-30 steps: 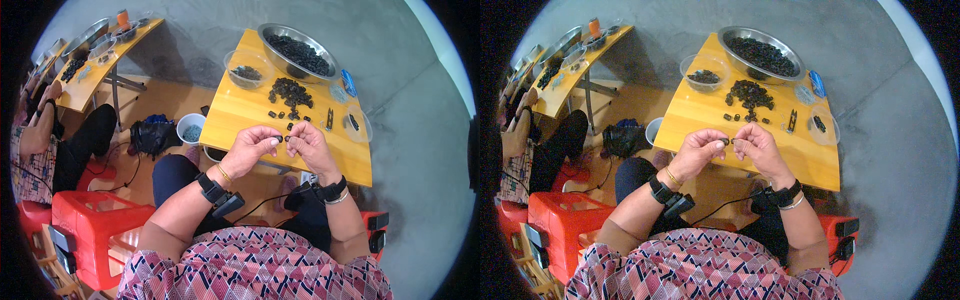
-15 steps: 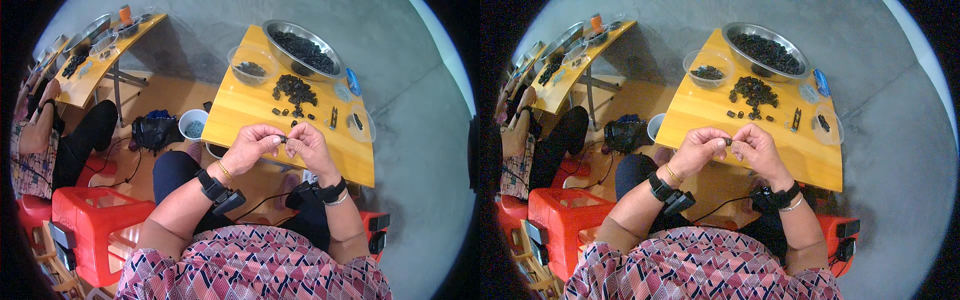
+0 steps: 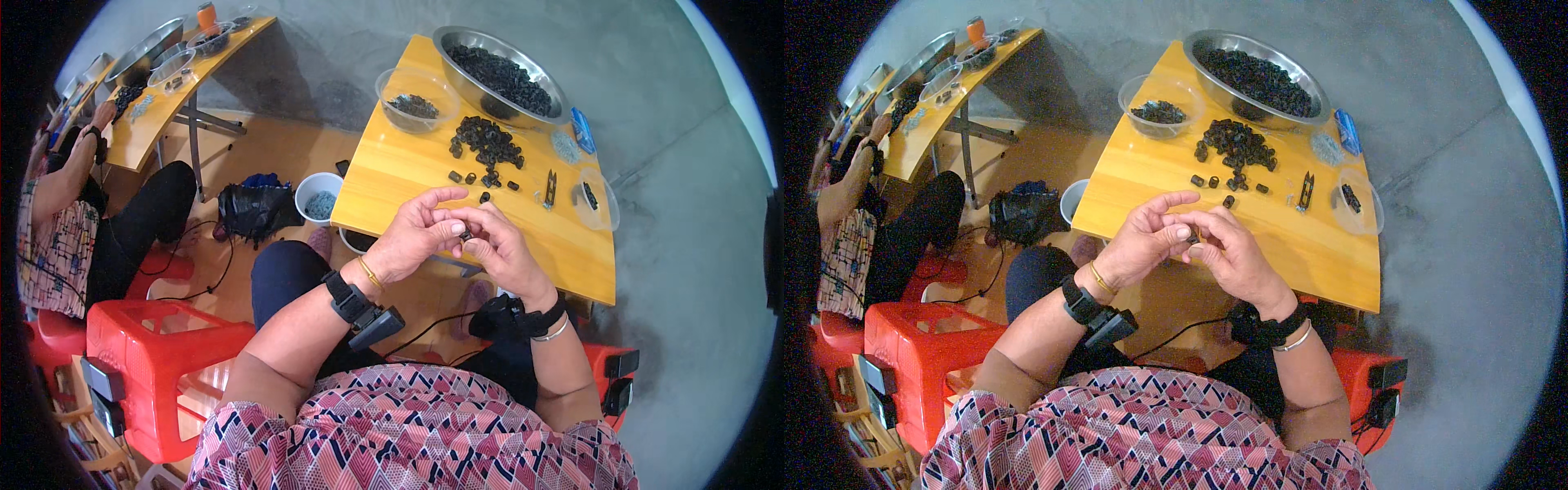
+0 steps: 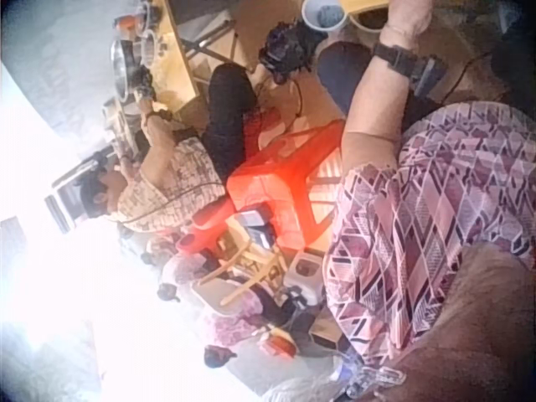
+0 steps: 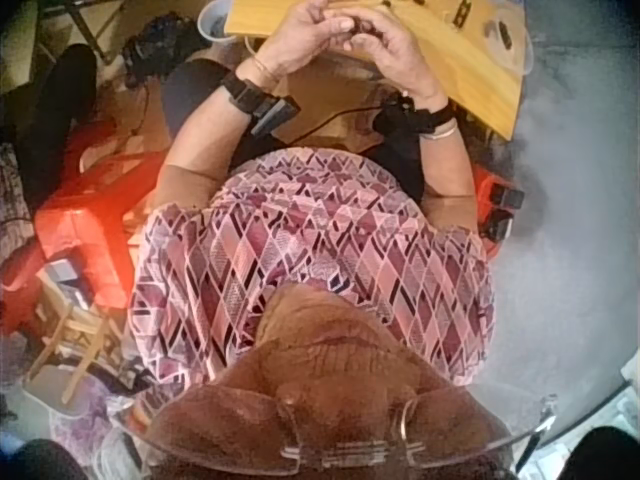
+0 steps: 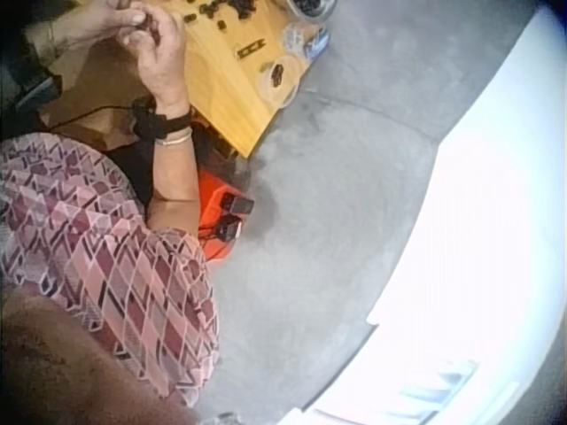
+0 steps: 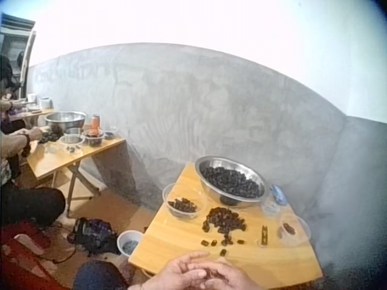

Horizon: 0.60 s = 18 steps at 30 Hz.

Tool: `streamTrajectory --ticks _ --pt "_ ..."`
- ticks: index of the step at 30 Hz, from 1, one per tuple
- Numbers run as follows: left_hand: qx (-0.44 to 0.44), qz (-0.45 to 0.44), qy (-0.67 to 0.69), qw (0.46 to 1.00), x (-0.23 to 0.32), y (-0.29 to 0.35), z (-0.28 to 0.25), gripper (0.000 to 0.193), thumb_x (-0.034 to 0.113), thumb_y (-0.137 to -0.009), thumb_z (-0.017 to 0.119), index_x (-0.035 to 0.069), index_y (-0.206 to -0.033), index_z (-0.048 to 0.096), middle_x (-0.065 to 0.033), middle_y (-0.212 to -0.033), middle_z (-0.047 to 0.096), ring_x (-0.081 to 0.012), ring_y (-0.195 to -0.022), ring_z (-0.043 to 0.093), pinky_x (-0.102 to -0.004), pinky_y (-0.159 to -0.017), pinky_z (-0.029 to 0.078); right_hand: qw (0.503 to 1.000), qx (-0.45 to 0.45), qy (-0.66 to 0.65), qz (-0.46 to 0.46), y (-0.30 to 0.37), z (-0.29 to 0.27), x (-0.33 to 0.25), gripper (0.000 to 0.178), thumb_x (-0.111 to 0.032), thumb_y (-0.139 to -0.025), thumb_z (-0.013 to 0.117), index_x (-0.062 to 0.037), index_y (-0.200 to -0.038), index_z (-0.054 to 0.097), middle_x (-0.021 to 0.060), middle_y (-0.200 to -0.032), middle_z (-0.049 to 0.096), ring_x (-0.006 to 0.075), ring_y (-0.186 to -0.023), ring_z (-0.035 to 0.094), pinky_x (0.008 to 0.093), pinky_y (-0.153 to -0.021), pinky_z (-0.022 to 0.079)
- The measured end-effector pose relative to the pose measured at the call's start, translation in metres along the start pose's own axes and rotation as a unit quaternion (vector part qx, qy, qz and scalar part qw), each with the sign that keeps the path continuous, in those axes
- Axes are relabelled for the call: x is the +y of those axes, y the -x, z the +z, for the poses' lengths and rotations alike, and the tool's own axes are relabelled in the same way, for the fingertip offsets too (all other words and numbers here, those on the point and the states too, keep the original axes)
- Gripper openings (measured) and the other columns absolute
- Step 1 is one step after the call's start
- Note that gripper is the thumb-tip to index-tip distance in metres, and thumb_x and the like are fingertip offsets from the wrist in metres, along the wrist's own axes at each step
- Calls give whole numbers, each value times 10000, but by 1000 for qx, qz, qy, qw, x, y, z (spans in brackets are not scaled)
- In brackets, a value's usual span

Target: The person is assembling small black plastic components by hand at a table.

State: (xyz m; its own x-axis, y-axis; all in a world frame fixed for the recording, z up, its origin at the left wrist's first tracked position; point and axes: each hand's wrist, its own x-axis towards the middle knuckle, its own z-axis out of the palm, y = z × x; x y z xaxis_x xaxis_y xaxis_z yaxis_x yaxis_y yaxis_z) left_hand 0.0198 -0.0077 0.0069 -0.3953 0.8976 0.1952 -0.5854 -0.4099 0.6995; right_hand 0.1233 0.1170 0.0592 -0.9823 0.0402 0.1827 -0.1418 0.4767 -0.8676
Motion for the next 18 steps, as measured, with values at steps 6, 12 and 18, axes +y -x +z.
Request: streamTrajectory --ticks 6,12,18 --pt "9 -5 75 997 -5 -2 4 406 18 -811 511 32 -1194 376 -71 -950 568 -97 -694 558 -236 -636 501 987 36 129 -84 -2 2 -2 255 -114 -795 511 -18 -1029 474 101 -859 446 209 -746 464 284 -664 398" --pt "26 -22 50 998 -2 0 6 415 13 -806 519 29 -1193 372 -66 -954 570 -102 -729 563 -233 -642 500 978 54 177 -96 -2 5 -4 253 -97 -793 509 -18 -1031 472 116 -880 445 235 -780 469 302 -681 401" --pt "26 -13 10 1000 -2 1 10 442 21 -805 528 29 -1207 346 -61 -945 571 -98 -725 557 -223 -614 487 984 35 158 -80 -1 3 -2 281 -106 -799 507 -5 -1058 464 89 -864 422 194 -756 443 266 -685 379"
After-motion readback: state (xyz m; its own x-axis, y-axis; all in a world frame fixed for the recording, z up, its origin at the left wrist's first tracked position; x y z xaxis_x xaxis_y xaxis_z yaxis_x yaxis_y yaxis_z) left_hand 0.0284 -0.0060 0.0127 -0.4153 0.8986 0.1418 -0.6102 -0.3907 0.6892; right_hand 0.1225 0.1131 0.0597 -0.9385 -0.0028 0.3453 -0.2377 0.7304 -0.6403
